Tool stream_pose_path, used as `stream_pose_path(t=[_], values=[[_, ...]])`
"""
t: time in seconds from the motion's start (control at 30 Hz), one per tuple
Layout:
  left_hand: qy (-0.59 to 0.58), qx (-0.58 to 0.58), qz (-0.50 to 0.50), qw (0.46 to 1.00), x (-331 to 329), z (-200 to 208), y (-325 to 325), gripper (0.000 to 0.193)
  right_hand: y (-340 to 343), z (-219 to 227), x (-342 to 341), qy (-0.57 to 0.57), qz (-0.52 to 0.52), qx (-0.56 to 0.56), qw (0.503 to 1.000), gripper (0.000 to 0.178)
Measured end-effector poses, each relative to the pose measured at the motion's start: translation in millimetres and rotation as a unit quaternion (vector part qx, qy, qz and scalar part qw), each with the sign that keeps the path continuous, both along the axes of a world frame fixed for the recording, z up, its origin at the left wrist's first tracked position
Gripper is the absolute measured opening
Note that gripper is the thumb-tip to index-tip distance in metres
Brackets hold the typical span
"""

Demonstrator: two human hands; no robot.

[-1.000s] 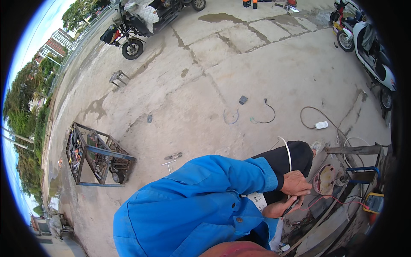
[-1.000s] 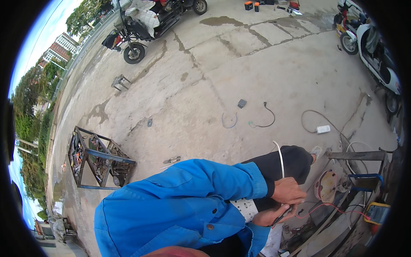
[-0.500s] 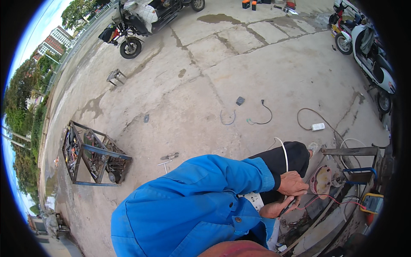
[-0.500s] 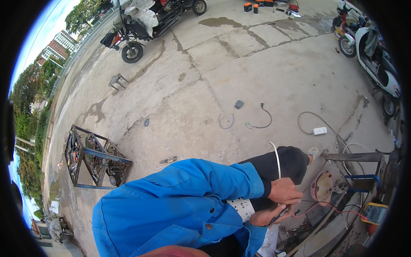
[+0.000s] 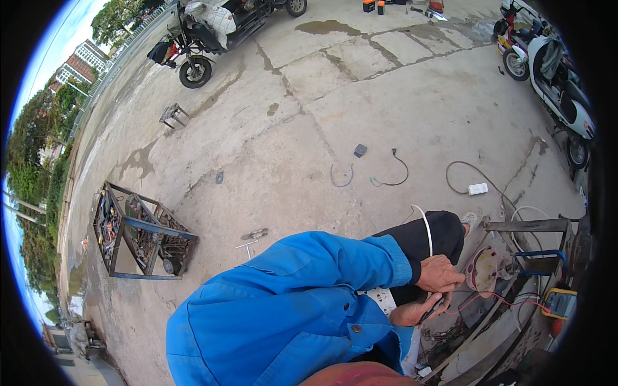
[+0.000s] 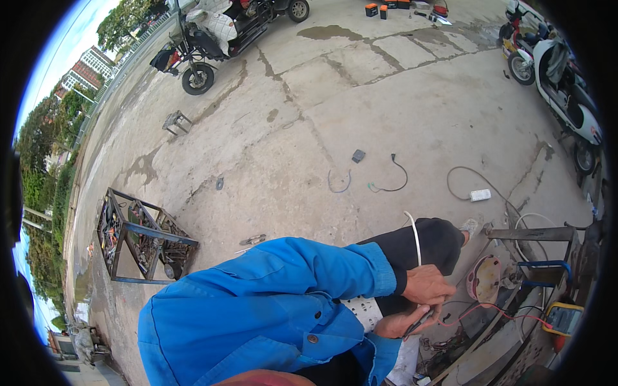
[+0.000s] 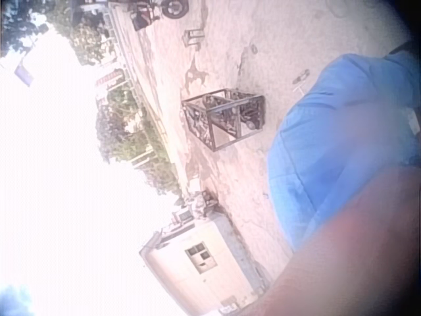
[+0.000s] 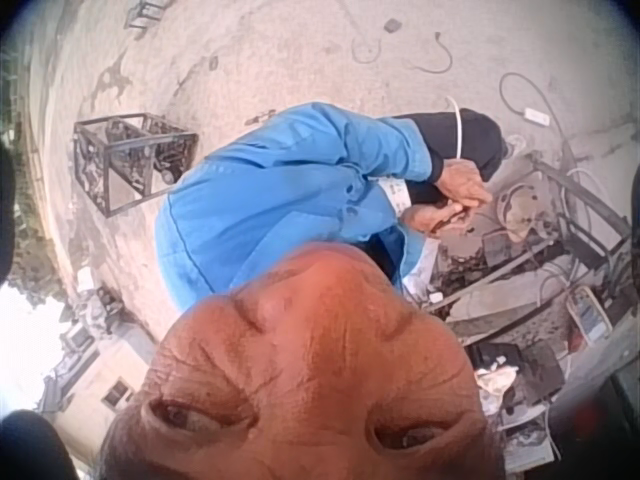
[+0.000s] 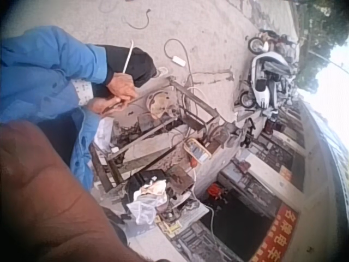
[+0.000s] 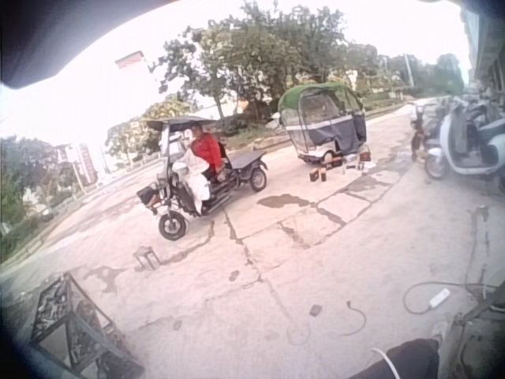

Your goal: The person works on a white power strip, using a screwdriver to adjust internal wiring and a multimeter to test connections. They repeatedly probe the strip's terminals and wires, then hold the strip up to inspect its back label.

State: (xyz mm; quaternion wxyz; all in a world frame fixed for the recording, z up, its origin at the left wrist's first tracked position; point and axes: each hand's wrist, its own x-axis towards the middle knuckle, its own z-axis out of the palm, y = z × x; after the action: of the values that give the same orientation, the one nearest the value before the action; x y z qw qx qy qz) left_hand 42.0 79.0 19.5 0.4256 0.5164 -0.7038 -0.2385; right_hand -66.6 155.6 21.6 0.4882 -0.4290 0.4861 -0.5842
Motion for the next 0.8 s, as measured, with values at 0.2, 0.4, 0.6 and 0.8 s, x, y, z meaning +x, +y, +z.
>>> stream_pose_path(t=[0.2,0.4,0.6,0.8], values=[[0.000,0.009,-0.006,1.000,-0.3,0.1,-0.4,0.015,-1.2,-0.3,2.1,-0.016,-0.012,-0.009,1.000,0.054],[0.002,0.004,-0.008,1.000,-0.1,1.6,0.2,0.014,-0.7,-1.4,2.1,-0.017,-0.019,-0.012,1.000,0.053],[-0.009,0.011,-0.006,1.000,0.4,2.6,1.2,0.014,0.0,-0.5,2.3,-0.010,-0.023,-0.012,1.000,0.054],[-0.007,0.002,-0.002,1.000,0.5,2.5,1.4,0.013,-1.3,-1.8,2.0,-0.046,-0.012,-0.004,0.999,0.054]])
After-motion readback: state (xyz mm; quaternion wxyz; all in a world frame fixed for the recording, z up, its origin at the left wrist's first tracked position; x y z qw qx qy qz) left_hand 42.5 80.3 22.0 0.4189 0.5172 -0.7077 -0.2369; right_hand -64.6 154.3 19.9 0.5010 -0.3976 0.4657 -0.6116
